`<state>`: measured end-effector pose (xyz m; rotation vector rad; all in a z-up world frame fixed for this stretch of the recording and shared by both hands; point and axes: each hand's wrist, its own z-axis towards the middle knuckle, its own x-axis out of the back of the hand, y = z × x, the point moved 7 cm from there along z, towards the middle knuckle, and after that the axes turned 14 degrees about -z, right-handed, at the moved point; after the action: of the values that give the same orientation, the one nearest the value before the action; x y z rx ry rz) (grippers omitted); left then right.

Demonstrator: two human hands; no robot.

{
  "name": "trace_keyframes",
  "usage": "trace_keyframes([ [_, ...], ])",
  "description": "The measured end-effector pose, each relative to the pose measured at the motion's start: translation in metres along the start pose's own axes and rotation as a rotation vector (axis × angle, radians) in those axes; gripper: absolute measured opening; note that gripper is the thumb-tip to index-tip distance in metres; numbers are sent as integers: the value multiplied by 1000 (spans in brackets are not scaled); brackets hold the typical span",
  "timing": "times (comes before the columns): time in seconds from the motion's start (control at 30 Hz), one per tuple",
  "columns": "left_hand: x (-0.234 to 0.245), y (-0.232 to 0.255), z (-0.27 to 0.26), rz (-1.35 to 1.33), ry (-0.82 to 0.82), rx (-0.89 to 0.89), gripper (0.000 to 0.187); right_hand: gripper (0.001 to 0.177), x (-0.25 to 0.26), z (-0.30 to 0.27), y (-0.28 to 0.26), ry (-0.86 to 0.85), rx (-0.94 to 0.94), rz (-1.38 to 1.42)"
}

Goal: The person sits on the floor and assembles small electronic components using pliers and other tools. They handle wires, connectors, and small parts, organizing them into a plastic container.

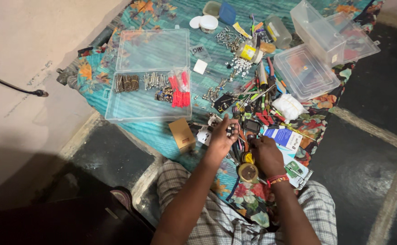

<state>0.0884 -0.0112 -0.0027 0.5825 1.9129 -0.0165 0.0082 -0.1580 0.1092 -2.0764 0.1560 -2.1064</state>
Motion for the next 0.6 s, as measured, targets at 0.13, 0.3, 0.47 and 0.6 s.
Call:
trace_keyframes([
  [0.13, 4, 1, 0, 25, 52, 1, 49, 24, 5, 6, -7, 86, 55, 17],
  [0.3, -1, 4, -2, 37, 33, -11, 48, 16, -5, 9, 11, 45, 33, 19],
  [0.47, -4, 0, -7, 68, 69, 11, 47, 14, -20, 12, 10, 35, 110, -14],
  [0.6, 2, -6, -7, 99, 90, 25, 46, 21, -25, 15, 4, 84, 182, -86],
])
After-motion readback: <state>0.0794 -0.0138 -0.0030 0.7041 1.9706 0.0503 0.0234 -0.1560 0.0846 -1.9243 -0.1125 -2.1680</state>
